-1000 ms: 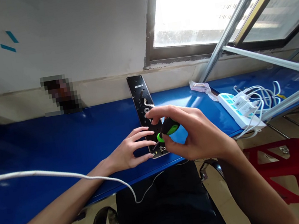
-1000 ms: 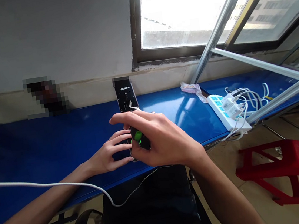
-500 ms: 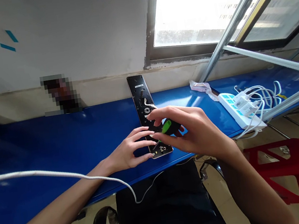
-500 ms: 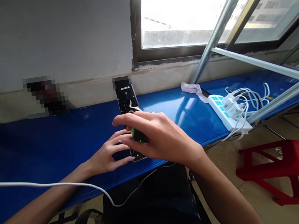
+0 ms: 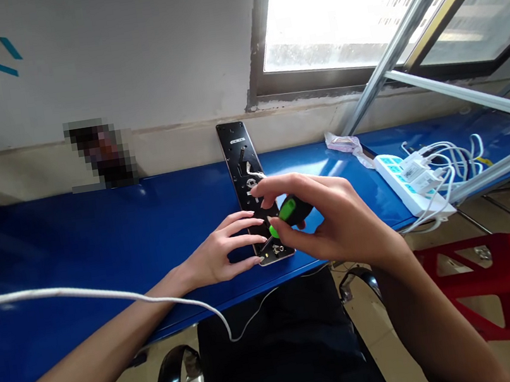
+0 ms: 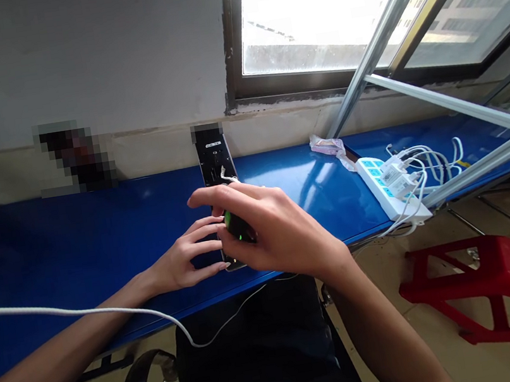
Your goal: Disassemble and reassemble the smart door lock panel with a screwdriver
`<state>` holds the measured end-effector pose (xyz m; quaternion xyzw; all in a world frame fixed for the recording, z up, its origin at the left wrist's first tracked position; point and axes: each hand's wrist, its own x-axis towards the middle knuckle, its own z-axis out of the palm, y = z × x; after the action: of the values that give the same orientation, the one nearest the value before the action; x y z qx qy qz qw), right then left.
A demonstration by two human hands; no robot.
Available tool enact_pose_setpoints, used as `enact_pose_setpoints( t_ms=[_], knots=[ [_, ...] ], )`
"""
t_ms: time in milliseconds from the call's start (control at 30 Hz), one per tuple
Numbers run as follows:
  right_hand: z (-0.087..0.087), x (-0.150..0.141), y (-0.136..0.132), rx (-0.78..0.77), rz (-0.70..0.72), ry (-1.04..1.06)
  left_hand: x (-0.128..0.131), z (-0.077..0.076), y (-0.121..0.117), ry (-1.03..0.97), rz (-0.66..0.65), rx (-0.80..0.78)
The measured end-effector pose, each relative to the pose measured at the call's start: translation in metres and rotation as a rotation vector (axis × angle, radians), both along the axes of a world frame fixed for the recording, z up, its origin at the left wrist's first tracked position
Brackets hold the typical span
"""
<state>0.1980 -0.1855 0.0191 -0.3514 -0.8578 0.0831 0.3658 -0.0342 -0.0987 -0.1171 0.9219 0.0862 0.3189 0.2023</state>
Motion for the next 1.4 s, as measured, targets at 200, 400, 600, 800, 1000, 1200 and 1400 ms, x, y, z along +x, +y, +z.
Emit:
enact_pose_setpoints(
  t_ms=[200,400,600,800,1000,1200,1400],
  knots=[
    [0.001,0.0,-0.002,0.022,-0.033,-0.035,0.0,0.0,0.001,0.015,0.004,-0.013],
    [0.0,0.0,-0.003,-0.02,0.003,-0.002,0.0,0.001,0.001,0.01,-0.006,-0.008],
    [0.001,0.0,-0.003,0.011,-0.033,-0.02,0.001,-0.001,0.001,-0.005,-0.004,-0.005],
    [0.006,0.003,-0.005,0.058,-0.065,0.031,0.002,0.0,-0.001,-0.027,0.008,0.007],
    [0.008,0.009,-0.006,0.031,-0.081,0.038,0.009,0.002,-0.007,-0.113,0.067,0.033],
    [0.003,0.017,-0.006,-0.012,-0.092,0.018,0.012,0.01,-0.012,-0.069,0.088,-0.029],
    [-0.001,0.024,-0.005,-0.024,-0.106,0.061,0.011,0.022,-0.014,0.129,0.06,0.161]
  ],
)
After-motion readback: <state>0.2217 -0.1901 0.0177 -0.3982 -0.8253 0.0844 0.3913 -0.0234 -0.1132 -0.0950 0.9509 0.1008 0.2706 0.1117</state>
